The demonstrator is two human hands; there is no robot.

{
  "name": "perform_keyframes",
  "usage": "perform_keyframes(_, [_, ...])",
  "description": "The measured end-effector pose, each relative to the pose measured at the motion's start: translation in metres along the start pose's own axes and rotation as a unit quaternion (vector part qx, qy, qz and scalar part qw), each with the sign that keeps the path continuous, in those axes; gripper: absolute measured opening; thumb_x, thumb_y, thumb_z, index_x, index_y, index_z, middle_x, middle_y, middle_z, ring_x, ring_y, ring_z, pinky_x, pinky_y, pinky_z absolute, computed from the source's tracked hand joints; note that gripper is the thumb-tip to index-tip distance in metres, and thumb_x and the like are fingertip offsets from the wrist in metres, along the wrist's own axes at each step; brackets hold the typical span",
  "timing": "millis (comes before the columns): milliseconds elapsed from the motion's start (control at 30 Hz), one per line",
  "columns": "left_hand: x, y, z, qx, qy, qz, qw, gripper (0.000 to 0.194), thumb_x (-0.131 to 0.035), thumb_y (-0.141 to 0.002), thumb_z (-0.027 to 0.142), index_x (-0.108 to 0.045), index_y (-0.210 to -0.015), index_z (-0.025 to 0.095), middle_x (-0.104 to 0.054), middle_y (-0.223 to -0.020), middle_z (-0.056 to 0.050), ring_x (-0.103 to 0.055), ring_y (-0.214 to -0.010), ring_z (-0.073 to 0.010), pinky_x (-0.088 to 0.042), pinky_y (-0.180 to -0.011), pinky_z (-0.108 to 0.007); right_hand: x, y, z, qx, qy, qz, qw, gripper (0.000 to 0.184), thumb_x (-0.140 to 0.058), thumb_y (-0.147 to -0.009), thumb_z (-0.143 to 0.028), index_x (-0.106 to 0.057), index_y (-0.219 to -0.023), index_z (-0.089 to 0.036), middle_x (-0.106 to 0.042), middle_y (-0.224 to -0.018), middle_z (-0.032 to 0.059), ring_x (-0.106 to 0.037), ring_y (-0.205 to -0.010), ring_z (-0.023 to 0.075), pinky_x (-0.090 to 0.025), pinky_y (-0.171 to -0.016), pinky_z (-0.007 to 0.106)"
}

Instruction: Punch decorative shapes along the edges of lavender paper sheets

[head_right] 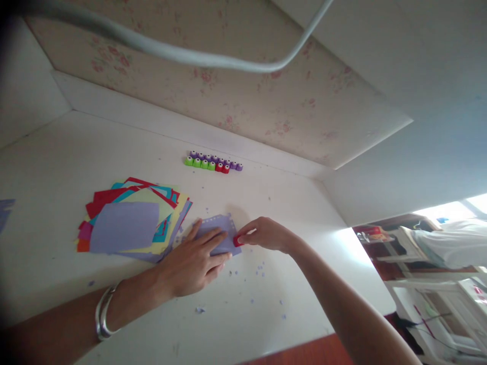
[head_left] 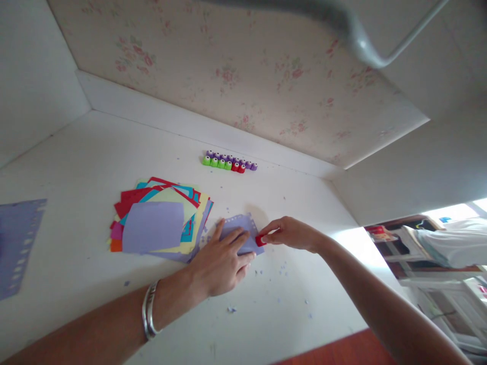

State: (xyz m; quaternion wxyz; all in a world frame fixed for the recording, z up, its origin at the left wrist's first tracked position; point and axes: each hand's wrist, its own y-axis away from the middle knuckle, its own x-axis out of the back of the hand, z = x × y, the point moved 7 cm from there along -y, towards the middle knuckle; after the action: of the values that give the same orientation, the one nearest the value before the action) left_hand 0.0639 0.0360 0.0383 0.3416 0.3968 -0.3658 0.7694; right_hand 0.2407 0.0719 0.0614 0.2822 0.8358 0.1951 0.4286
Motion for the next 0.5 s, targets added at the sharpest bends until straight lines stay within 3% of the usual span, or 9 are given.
perform_keyframes(267, [-0.0003, 0.0007, 0.0002, 0.001, 0.004, 0.000, 1.000, 0.031, -0.049, -0.099, 0.039, -0.067, -0.123, 0.030, -0.055, -0.138, -0.010, -0.042, -0.136, -0.0290, -0.010, -0.118, -0.061, -0.0021, -0.0051, -0.0013, -0.007, 0.017, 0.003, 1.000, 0.028, -0.073, -0.076, -0.045, -0.082, -0.094, -0.026, -0.075, -0.076, 0.0048, -0.063, -0.070, 0.0177, -0.045, -0.061, 0.026])
perform_keyframes(500, [0.0017, -0.0003, -0.0001, 0.002, 0.012, 0.000, 1.000, 0.030, -0.050, -0.098, 0.037, -0.067, -0.123, 0.030, -0.055, -0.138, -0.011, -0.043, -0.135, -0.0297, -0.012, -0.117, -0.062, 0.0024, -0.0083, -0.0025, -0.020, 0.041, 0.033, 0.998, 0.023, -0.075, -0.072, -0.041, -0.083, -0.086, -0.025, -0.066, -0.060, 0.0012, -0.051, -0.055, 0.0128, -0.037, -0.052, 0.025])
